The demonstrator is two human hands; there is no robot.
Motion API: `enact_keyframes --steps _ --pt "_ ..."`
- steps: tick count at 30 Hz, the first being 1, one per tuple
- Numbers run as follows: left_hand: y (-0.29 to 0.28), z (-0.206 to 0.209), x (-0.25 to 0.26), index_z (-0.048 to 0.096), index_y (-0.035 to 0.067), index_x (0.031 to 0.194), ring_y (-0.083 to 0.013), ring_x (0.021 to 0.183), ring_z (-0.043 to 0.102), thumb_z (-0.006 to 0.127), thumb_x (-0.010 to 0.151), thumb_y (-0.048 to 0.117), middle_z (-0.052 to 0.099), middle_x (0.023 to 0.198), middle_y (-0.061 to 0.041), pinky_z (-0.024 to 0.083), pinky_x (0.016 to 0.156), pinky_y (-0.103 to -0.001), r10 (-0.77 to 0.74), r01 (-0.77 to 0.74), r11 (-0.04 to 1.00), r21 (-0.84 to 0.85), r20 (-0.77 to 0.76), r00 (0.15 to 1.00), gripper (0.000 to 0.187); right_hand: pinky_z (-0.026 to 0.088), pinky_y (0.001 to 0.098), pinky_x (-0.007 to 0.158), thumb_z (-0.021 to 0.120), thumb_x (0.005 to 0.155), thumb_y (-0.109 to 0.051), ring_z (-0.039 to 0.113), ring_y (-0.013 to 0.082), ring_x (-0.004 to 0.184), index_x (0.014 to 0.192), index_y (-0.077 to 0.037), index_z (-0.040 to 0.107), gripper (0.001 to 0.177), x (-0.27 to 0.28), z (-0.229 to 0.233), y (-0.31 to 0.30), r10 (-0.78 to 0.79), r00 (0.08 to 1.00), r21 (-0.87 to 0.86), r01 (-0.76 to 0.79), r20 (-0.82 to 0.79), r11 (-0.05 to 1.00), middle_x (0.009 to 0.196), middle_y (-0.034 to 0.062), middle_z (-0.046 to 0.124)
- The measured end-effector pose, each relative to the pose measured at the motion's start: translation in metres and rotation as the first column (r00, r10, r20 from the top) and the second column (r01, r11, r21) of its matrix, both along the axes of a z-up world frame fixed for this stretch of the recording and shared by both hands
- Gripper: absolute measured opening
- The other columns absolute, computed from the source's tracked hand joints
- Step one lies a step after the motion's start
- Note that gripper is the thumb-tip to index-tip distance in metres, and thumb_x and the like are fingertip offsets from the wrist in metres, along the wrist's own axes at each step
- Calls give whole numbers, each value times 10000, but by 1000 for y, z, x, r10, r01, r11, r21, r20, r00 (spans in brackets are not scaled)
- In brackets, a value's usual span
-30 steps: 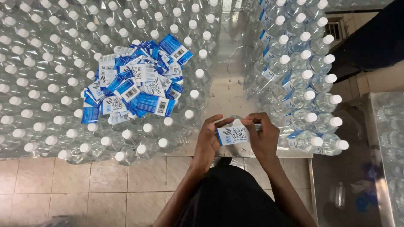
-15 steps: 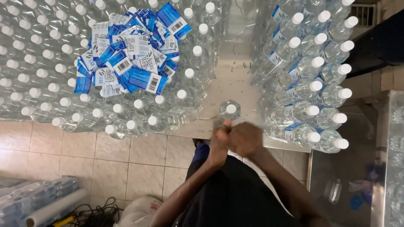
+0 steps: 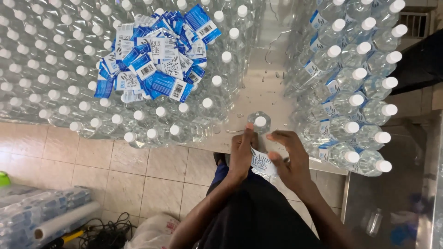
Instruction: Manually applying small adhesive labels to the caps of plastic water bottles arranged on a production table.
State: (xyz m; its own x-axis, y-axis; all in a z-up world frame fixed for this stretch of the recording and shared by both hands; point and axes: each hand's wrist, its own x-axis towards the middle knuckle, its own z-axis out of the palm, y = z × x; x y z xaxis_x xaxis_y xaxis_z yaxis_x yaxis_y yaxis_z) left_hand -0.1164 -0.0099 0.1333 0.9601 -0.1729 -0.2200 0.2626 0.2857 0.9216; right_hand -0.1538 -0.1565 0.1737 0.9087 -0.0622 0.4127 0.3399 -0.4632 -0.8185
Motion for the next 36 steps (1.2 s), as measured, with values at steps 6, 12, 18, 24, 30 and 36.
enact_keyframes --steps 6,12,18,24,30,36 --pt "19 6 9 554 111 590 -31 571 335 495 1227 353 445 504 12 306 590 -269 27 -41 983 178 78 997 684 593 451 868 956 794 -73 759 276 883 1146 19 822 388 -23 -1 15 59 961 252 12 -271 968 854 148 712" --pt "43 40 10 761 -20 1065 -282 1164 727 420 1208 459 758 1161 -216 515 1052 -401 -120 151 970 -190 167 979 605 575 338 854 1051 730 -138 730 140 863 1054 -41 823 408 -16 5 23 -199 819 208 358 -539 910 851 120 791" --pt "83 40 11 672 -13 1278 -184 1017 737 730 1088 246 771 1060 -178 566 886 -317 -222 226 932 -282 48 974 326 559 345 862 948 857 -82 688 131 915 1013 -47 794 222 -12 -2 35 -133 798 238 327 -588 915 935 151 839" --pt "105 9 26 751 -24 1165 -134 821 680 850 971 206 702 880 -124 585 741 -264 -291 293 940 -173 40 956 317 502 667 1076 861 912 -160 633 464 1341 897 17 713 232 -10 -18 35 302 926 606 -110 -225 788 1314 305 698" --pt "100 27 51 783 13 1059 -184 893 598 671 1129 353 675 858 -101 520 838 -383 -565 567 823 27 130 815 365 520 445 885 836 954 -281 674 317 1017 863 -36 634 330 -7 -51 16 404 910 836 -150 -92 527 825 100 642" --pt "68 15 108 713 27 876 -207 817 617 508 1189 293 605 714 -133 428 916 -436 -594 508 804 308 466 657 459 448 530 1088 919 871 -183 745 347 1092 936 -29 755 233 28 16 -16 251 963 41 -248 -97 968 946 116 758"
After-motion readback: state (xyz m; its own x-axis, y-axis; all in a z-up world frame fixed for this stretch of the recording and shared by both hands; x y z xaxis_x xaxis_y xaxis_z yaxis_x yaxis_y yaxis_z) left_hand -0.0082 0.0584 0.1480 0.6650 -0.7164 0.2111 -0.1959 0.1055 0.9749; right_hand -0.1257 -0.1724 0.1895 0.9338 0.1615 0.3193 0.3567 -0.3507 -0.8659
